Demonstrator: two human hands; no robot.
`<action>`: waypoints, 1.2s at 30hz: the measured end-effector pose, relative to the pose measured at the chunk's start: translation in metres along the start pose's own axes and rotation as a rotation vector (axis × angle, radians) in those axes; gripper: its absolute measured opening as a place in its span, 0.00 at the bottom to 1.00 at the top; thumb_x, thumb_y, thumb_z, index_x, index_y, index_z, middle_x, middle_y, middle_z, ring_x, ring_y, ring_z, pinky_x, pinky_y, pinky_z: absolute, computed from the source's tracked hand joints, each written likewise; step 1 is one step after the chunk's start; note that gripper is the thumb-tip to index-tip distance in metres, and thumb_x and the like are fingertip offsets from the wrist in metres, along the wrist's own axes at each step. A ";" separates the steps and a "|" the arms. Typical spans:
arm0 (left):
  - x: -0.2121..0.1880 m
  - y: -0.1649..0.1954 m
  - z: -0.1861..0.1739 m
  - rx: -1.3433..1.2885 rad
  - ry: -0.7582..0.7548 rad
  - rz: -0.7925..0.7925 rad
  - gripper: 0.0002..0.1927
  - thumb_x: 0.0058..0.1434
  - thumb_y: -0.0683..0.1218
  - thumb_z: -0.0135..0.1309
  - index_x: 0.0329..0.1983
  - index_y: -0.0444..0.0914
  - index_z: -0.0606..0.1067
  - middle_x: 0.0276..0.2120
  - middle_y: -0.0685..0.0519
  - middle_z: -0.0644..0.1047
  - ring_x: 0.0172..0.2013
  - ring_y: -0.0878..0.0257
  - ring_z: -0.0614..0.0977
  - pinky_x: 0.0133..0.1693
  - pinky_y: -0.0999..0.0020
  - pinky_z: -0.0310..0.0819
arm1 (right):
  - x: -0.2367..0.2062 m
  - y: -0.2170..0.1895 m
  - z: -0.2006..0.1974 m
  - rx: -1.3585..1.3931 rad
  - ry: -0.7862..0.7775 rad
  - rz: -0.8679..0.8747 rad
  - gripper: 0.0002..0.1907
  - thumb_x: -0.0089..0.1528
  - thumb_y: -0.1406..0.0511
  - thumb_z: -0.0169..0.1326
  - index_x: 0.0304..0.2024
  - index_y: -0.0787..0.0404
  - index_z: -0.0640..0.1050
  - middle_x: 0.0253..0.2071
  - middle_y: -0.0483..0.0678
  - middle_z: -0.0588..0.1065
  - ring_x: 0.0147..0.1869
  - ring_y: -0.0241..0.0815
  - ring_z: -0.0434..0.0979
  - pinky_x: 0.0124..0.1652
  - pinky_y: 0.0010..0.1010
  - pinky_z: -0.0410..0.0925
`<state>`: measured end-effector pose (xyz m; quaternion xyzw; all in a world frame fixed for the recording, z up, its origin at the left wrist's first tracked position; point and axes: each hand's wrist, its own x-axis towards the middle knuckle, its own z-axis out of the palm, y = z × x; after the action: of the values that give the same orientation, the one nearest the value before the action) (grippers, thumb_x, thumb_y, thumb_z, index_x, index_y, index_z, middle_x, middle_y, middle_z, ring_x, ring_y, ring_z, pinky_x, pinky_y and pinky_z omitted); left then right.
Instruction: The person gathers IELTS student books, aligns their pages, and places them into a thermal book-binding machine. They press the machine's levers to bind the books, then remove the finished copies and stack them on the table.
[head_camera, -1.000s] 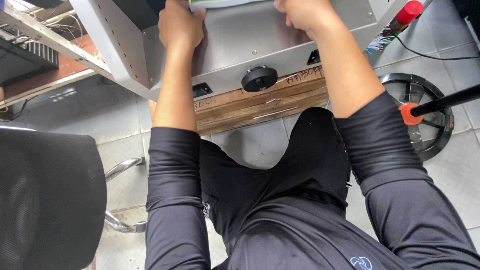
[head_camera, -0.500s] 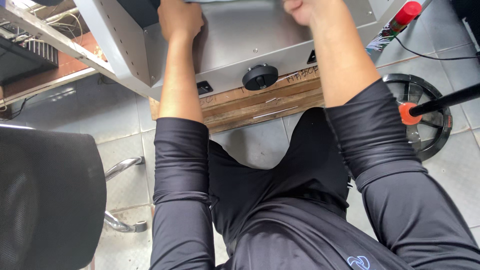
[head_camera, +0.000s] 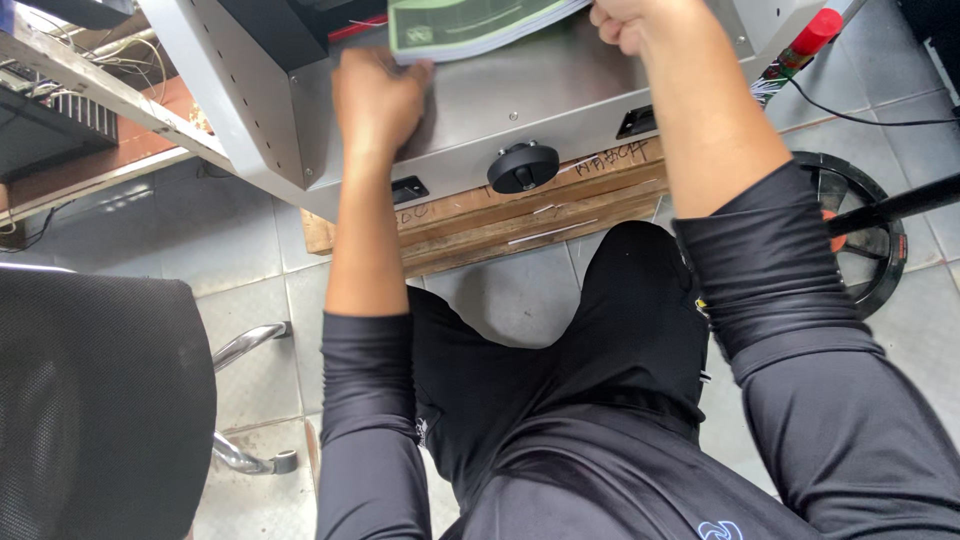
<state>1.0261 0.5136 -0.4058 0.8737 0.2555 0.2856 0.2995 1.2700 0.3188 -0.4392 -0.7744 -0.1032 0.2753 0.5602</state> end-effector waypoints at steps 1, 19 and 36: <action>-0.006 0.006 -0.002 -0.022 -0.034 -0.031 0.14 0.52 0.52 0.67 0.32 0.36 0.84 0.18 0.49 0.80 0.22 0.59 0.82 0.30 0.60 0.75 | -0.004 -0.001 -0.004 -0.170 0.025 0.020 0.16 0.68 0.64 0.48 0.24 0.50 0.66 0.18 0.36 0.61 0.18 0.25 0.53 0.18 0.23 0.40; -0.191 0.024 -0.063 -0.836 -0.684 -0.240 0.52 0.52 0.44 0.66 0.77 0.33 0.52 0.34 0.54 0.82 0.29 0.70 0.82 0.30 0.77 0.74 | -0.154 0.025 -0.066 0.433 -0.541 0.009 0.27 0.67 0.58 0.57 0.54 0.78 0.74 0.33 0.57 0.77 0.21 0.37 0.75 0.17 0.25 0.67; -0.190 0.196 -0.048 -1.674 0.415 -1.388 0.37 0.61 0.51 0.57 0.71 0.42 0.57 0.65 0.48 0.69 0.63 0.56 0.73 0.62 0.57 0.67 | -0.302 -0.029 0.018 0.046 -0.144 0.217 0.31 0.61 0.64 0.56 0.64 0.65 0.64 0.58 0.51 0.73 0.60 0.40 0.73 0.57 0.32 0.67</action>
<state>0.9148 0.2792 -0.3084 -0.0027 0.4611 0.2791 0.8423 1.0148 0.2020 -0.3221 -0.7464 -0.0523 0.3913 0.5358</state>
